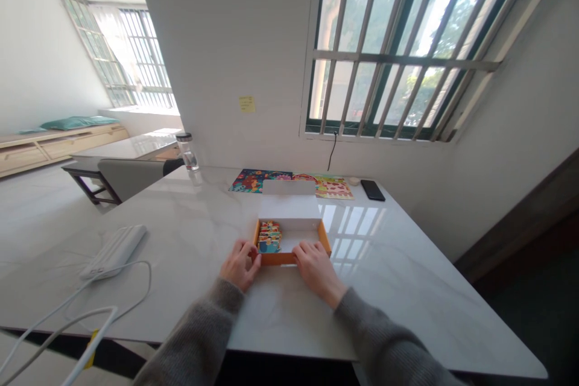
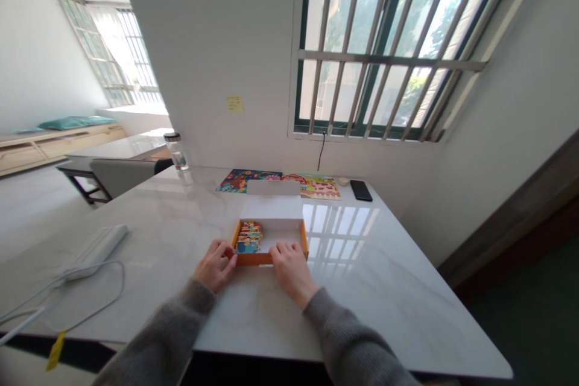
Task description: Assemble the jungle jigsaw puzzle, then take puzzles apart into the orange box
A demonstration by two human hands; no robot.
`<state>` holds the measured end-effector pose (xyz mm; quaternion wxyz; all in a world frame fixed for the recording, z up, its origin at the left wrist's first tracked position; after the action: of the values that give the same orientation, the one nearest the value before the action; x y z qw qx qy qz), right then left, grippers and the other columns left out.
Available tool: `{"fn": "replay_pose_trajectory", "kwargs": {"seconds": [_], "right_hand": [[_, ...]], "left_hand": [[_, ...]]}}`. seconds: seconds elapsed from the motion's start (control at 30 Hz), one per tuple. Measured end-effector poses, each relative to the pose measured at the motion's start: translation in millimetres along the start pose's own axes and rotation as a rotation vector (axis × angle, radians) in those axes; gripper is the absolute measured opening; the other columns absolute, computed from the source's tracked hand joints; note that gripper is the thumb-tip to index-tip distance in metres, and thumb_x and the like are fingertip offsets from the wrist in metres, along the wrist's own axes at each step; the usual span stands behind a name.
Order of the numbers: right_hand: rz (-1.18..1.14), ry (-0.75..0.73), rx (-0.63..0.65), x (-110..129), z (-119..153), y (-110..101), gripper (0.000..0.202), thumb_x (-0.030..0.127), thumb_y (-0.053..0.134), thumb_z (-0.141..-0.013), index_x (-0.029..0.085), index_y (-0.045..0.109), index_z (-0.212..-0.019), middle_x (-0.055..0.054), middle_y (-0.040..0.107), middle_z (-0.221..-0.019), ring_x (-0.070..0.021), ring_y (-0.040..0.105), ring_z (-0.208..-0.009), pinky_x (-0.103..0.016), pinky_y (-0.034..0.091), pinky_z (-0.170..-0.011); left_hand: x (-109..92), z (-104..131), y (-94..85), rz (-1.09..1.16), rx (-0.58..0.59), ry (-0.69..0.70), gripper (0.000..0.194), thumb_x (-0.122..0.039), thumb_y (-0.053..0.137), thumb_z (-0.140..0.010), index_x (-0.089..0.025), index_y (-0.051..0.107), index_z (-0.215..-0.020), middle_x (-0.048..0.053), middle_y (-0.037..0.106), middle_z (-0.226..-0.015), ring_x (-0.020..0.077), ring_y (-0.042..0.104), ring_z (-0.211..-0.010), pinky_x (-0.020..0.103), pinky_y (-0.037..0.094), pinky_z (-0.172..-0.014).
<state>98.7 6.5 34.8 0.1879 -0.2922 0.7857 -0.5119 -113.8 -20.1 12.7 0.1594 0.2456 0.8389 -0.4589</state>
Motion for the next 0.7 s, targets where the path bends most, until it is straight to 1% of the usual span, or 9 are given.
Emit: {"fn": "replay_pose_trajectory", "kwargs": {"seconds": [0.2,0.4,0.57,0.63,0.7], "right_hand": [[-0.036,-0.073,0.024,34.4,-44.9,15.6,0.013,0.015,0.047,-0.099,0.019,0.058,-0.096,-0.006,0.063,-0.096,-0.0193,0.054,-0.087,-0.033,0.03,-0.079],[-0.085,-0.122,-0.008,63.4,-76.5,30.2,0.015,0.012,0.045,-0.098,0.019,0.059,-0.101,-0.006,0.063,-0.098,-0.0201,0.055,-0.091,-0.034,0.031,-0.082],[-0.117,-0.155,-0.014,76.3,-93.5,37.8,0.018,0.01,0.045,-0.096,0.019,0.06,-0.104,-0.006,0.064,-0.097,-0.0205,0.056,-0.091,-0.034,0.035,-0.084],[-0.151,-0.141,-0.045,77.0,-94.4,36.8,0.022,0.012,0.047,-0.095,0.019,0.059,-0.112,-0.006,0.063,-0.102,-0.0212,0.055,-0.096,-0.035,0.036,-0.09],[-0.198,-0.091,-0.116,73.9,-90.2,31.7,0.032,0.014,0.05,-0.093,0.02,0.056,-0.124,-0.009,0.061,-0.112,-0.0228,0.053,-0.107,-0.039,0.033,-0.101]], "left_hand": [[46.3,-1.2,-30.5,-0.051,-0.097,-0.075,0.014,-0.036,0.05,-0.089,-0.024,0.056,-0.087,0.001,0.057,-0.096,0.0155,0.064,-0.08,0.027,0.056,-0.075],[85.0,-5.9,-52.3,-0.103,-0.127,-0.135,0.016,-0.037,0.049,-0.09,-0.024,0.056,-0.089,0.001,0.058,-0.096,0.0159,0.065,-0.078,0.03,0.057,-0.079],[106.9,-9.8,-60.7,-0.084,-0.132,-0.183,0.016,-0.038,0.05,-0.09,-0.023,0.056,-0.091,0.002,0.057,-0.097,0.016,0.065,-0.079,0.03,0.057,-0.077],[112.8,-11.0,-62.6,-0.102,-0.123,-0.197,0.017,-0.039,0.049,-0.091,-0.024,0.057,-0.092,0.002,0.058,-0.097,0.016,0.064,-0.078,0.03,0.056,-0.076],[114.6,-12.1,-66.1,-0.168,-0.135,-0.187,0.015,-0.037,0.05,-0.091,-0.024,0.057,-0.092,0.003,0.059,-0.098,0.018,0.064,-0.082,0.032,0.056,-0.078]]}}
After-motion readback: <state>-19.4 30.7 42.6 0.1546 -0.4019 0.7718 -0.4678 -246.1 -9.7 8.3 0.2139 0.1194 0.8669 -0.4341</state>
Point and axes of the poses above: each hand's wrist, its own z-axis away from the middle knuckle, its own y-axis out of the palm, x = y × z, the point moved 5 cm from there along -z, towards the middle knuckle
